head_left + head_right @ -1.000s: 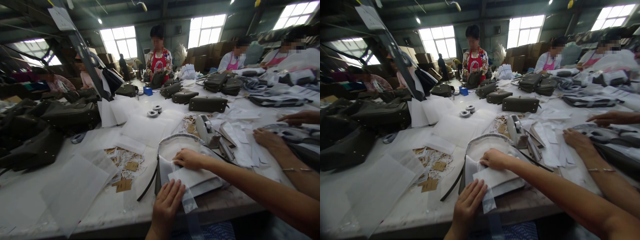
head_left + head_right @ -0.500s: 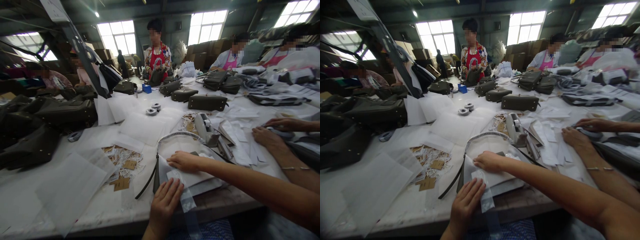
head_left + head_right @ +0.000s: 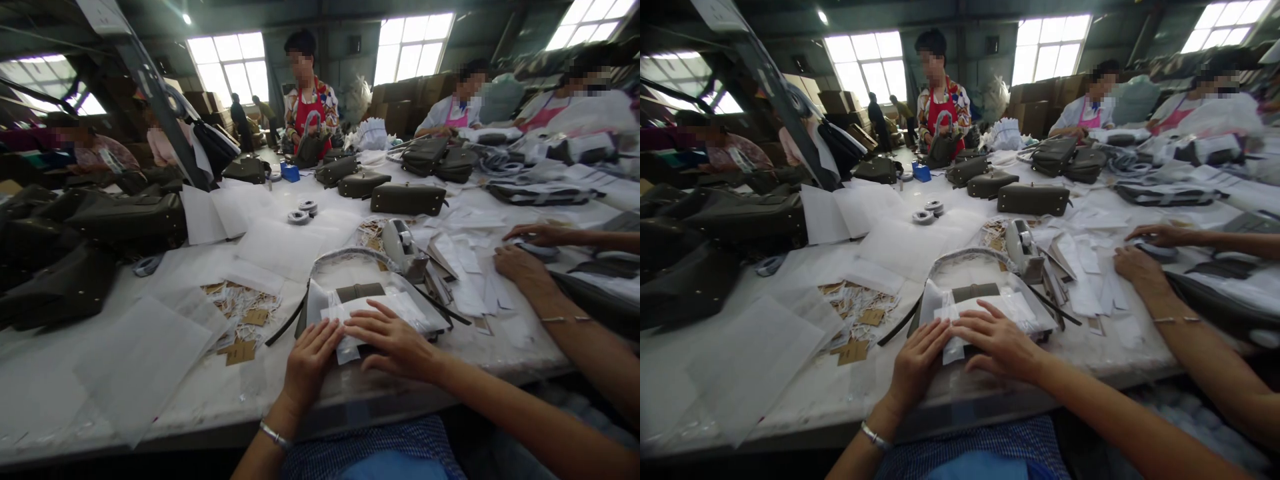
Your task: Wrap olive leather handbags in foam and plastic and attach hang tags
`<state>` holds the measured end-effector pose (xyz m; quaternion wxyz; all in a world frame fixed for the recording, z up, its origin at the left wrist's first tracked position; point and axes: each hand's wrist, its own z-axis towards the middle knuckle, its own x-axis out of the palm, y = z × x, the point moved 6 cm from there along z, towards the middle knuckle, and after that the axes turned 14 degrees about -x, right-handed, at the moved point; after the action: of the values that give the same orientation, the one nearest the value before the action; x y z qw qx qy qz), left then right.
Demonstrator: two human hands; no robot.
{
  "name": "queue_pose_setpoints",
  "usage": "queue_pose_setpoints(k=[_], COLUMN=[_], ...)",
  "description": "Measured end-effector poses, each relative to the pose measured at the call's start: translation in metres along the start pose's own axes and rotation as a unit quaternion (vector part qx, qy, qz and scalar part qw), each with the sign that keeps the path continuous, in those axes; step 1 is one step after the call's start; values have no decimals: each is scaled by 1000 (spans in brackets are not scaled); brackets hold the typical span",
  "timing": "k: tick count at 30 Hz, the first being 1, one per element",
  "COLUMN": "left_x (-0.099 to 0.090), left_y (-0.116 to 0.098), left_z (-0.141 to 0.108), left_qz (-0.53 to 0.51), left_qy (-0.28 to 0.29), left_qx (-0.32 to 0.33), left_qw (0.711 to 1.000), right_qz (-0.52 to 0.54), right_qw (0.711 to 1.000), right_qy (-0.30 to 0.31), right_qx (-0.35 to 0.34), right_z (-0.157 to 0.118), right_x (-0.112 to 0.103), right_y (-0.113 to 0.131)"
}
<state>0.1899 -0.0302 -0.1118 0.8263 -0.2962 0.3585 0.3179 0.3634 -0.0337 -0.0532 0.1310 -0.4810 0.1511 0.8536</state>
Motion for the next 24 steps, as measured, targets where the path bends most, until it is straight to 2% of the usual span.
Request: queue_pose_setpoints(k=[2, 6, 11, 17, 20, 22, 24], left_x=[0, -1, 0, 0, -2, -3, -3], left_y=[-1, 0, -2, -3, -3, -4, -4], left_z=[-1, 0, -1, -1, 0, 1, 1], left_qz=[-1, -1, 7, 16, 16, 16, 19], left_qy=[0, 5, 12, 1, -4, -10, -15], left_qx=[-3, -8, -7, -11, -9, -5, -2], left_qw=[1000, 1000, 1000, 1000, 1000, 1000, 1000], right_qz=[-43, -75, -64, -48, -7, 26, 23], right_qw=[999, 989, 986, 986, 992, 995, 996], right_qy=[-25, -124, -154, -162, -125, -91, -81], right_qx=[-13, -11, 25, 15, -19, -36, 4], right_z=[-7, -5, -3, -5, 0, 7, 17], right_x=[4, 11, 18, 26, 20, 11, -1], right_y=[14, 25, 31, 43, 40, 28, 2])
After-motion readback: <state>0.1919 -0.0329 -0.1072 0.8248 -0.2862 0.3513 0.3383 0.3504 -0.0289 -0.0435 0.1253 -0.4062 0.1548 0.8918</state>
